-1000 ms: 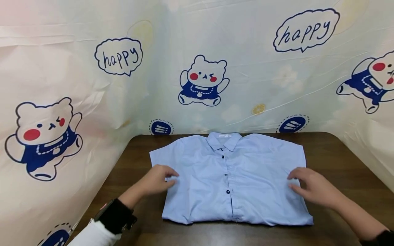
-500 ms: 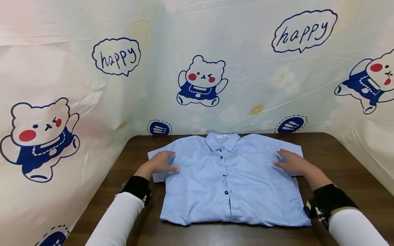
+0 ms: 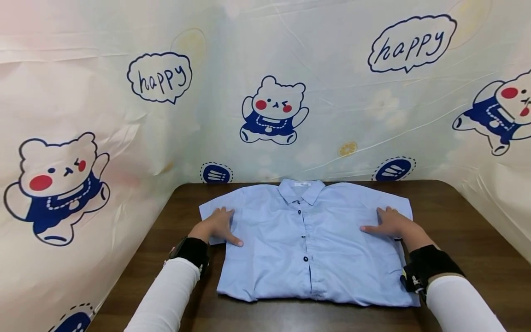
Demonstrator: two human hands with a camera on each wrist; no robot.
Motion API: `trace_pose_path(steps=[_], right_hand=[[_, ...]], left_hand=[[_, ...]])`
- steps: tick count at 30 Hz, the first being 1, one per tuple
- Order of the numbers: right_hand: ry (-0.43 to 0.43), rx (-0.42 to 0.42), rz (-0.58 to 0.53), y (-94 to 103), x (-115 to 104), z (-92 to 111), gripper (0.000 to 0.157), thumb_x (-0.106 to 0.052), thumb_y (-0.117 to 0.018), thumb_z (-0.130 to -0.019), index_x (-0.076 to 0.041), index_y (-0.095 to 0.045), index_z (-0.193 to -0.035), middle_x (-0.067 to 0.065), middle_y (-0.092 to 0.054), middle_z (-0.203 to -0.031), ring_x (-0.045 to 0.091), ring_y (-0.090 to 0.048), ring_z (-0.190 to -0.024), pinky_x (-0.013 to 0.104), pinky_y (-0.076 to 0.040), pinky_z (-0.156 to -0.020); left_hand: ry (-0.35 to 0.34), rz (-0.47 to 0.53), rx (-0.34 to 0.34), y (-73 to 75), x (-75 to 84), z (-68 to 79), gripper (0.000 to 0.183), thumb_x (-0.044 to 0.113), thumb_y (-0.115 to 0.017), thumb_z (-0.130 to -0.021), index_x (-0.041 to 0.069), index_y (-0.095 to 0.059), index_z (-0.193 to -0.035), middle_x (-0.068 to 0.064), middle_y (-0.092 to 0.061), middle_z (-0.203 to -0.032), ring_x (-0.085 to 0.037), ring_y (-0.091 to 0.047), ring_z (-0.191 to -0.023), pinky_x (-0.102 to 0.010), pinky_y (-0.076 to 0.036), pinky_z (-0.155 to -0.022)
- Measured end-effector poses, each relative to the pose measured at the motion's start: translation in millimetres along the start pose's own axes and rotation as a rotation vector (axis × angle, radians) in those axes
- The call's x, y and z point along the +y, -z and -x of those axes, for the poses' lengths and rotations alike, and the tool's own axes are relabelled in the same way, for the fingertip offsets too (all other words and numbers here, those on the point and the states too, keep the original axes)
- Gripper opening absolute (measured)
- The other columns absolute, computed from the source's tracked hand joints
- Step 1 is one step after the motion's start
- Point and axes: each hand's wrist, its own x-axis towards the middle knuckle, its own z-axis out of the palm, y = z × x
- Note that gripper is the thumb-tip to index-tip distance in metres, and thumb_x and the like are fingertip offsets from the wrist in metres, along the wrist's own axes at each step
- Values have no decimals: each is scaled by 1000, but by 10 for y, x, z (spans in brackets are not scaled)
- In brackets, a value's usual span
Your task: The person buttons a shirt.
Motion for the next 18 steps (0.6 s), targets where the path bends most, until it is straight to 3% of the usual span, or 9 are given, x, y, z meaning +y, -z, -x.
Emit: trace_pose_path(steps=[9, 18], right_hand=[[-86, -26, -2, -11, -33, 11, 127, -76, -61, -76, 27, -16, -138, 54, -10, -137, 68, -10, -128, 74, -22, -100], [-67, -16, 33, 12, -42, 38, 125, -75, -61, -77, 29, -21, -134, 55, -16, -135, 69, -13, -126, 74, -23, -99]], left_hand=[[38, -30, -3, -61, 4, 95, 130, 66, -82, -62, -8, -23, -150, -36, -13, -153, -54, -7, -141, -63, -20, -110], [43, -45, -2, -49, 18, 139, 130, 68, -81, -62, -8, -23, -150, -38, -12, -152, -54, -7, -141, -63, -21, -110]])
